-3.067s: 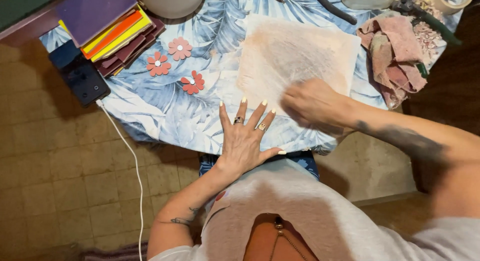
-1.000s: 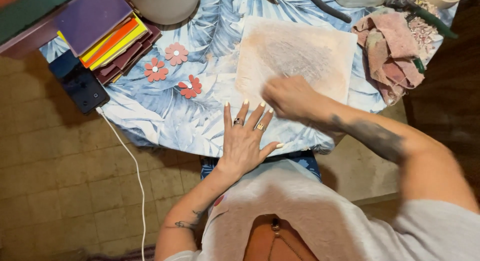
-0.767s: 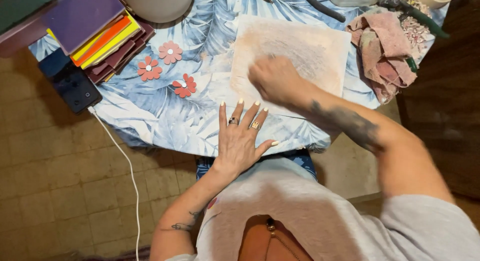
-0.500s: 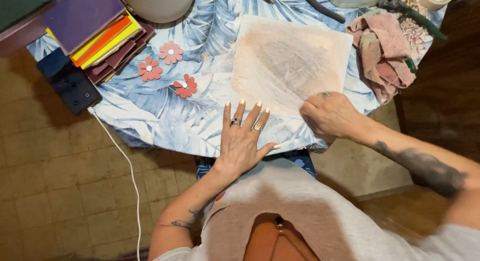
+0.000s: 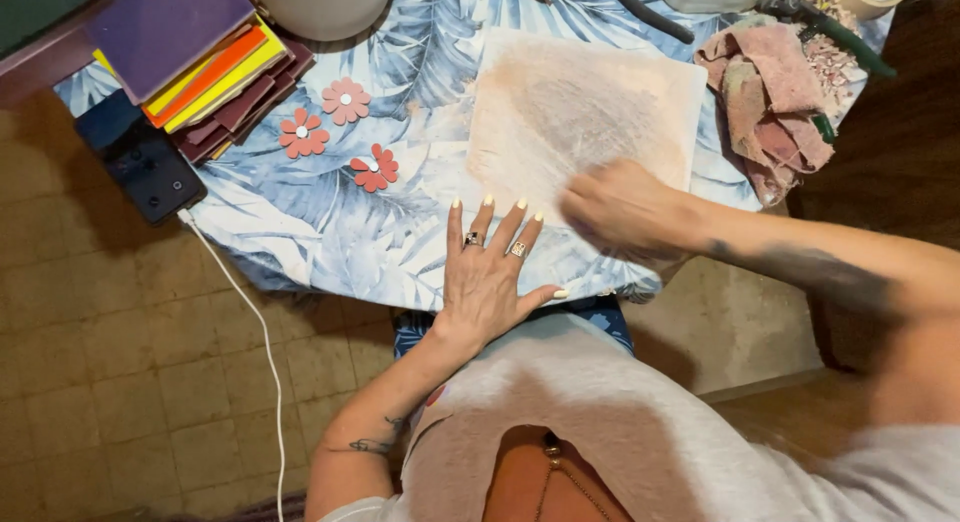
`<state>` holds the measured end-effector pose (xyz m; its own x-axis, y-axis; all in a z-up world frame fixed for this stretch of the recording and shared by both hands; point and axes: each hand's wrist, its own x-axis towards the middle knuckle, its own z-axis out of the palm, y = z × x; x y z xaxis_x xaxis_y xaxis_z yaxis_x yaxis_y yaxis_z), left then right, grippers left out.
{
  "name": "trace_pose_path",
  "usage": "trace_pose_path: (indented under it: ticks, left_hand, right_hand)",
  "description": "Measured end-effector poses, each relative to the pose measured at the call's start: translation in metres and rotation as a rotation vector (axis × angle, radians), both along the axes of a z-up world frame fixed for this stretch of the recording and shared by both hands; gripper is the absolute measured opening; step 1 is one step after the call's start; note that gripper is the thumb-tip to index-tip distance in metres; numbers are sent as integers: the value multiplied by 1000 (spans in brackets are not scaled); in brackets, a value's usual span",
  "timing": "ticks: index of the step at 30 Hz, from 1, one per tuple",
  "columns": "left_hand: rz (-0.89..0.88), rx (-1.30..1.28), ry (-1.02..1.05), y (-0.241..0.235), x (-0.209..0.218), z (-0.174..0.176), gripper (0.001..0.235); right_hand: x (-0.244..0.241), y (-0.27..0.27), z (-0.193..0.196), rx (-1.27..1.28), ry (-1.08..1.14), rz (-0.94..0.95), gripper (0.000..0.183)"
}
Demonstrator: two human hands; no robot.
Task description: A person is decorating a white ceramic pot by gluing small flower-shaped cutouts and mosaic tiles onto its surface.
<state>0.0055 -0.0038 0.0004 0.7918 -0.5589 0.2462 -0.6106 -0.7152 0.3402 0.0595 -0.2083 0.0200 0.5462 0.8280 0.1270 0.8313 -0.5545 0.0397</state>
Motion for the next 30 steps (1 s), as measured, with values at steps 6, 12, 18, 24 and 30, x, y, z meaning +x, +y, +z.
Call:
trace_pose_path:
  ticks: [6,12,18,24,30]
  left_hand:
    - [-2,-9,-11,-1,4,10,60]
    - [63,-467,-14,-22,13,22,44]
    - [6,-631,14,-37,10,14,36]
    - [47,-598,-34,-41,7,15,34]
    - [59,-546,-64,-43,4,13,38]
  right_hand:
    - [14,-100,-10,-250,-145,-100,11]
    - [-11,-13,4,647,787,-309,22]
    - [-19,16,25,1060,1198,-378,21]
    - [-23,13,2,1210,1250,-503,23]
    - [-25,12,10,919,812,-365,21]
